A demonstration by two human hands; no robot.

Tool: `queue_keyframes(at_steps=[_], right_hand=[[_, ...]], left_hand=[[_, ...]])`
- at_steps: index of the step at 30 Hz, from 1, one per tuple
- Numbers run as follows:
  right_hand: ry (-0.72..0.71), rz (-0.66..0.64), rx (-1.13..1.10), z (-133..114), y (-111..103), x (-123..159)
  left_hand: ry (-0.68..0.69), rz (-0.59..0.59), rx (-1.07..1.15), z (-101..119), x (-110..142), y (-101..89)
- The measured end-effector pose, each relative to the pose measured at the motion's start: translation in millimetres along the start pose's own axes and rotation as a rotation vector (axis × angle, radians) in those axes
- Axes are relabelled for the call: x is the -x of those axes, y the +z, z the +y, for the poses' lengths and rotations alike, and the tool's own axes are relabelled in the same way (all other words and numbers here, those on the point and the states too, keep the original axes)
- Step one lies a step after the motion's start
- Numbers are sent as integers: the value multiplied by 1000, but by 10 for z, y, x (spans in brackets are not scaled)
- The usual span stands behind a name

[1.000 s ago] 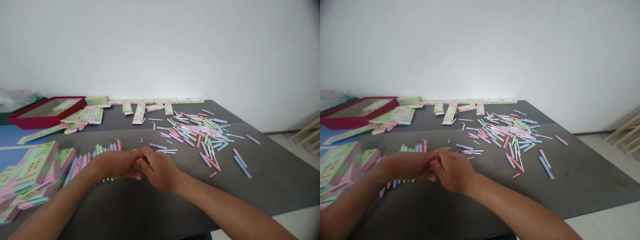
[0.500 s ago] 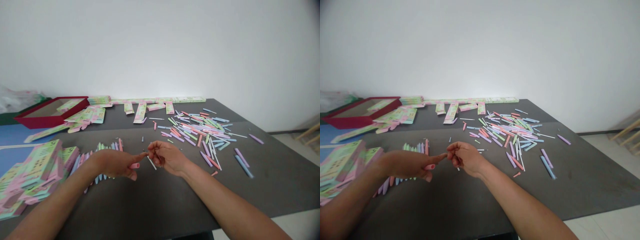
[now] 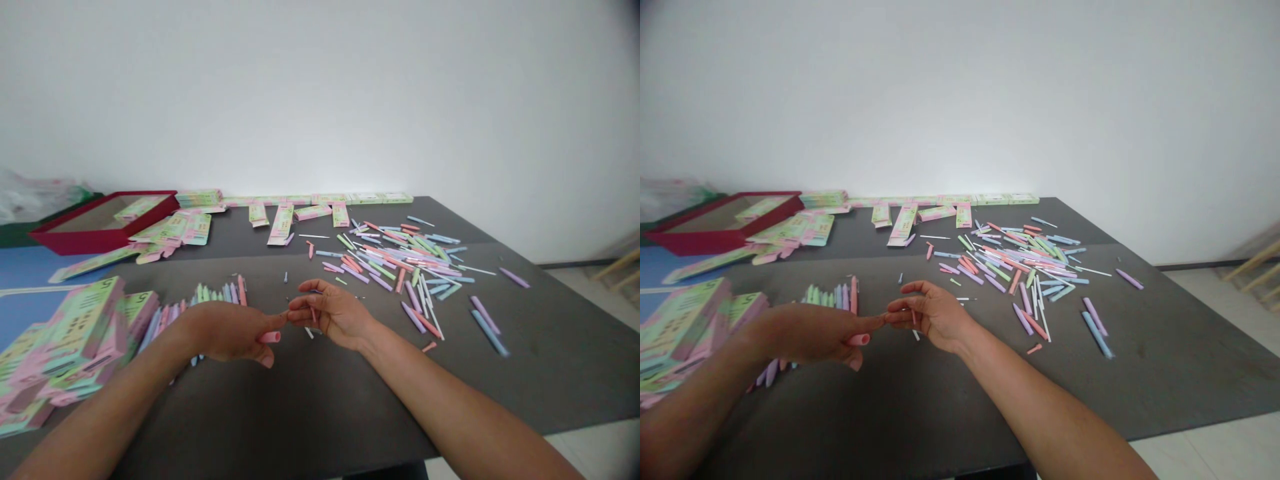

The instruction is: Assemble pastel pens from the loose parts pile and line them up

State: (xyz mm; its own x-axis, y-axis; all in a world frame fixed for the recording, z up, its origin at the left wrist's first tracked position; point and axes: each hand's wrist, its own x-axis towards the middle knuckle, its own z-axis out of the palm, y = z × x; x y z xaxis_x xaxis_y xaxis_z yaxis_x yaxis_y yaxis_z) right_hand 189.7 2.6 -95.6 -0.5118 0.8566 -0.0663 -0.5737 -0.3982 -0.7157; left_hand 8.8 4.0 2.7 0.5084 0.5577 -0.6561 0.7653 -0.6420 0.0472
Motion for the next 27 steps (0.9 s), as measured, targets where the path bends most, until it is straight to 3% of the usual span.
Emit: queue_keyframes(at_steps=[5,10,15,19,22,27], right_hand=[[48,116,156,-11,26,5],[15,315,299,-198,-10,29],[-32,303,399,-475,-167,52],[-69,299,527,-559,-309,111],[-32,297,846,-479,-433,238],[-75,260,1611,-258,-538,514]], left_hand=[[16,-6,-15,44,-13,-23],[26,-30,-25,72,-32,-8],[15,-71,-31,92,-47,-13],[-1,-95,-34,134,-16,-35],[-7,-93,-49,163,3,-27],[43,-92,-75,183,-31,29]])
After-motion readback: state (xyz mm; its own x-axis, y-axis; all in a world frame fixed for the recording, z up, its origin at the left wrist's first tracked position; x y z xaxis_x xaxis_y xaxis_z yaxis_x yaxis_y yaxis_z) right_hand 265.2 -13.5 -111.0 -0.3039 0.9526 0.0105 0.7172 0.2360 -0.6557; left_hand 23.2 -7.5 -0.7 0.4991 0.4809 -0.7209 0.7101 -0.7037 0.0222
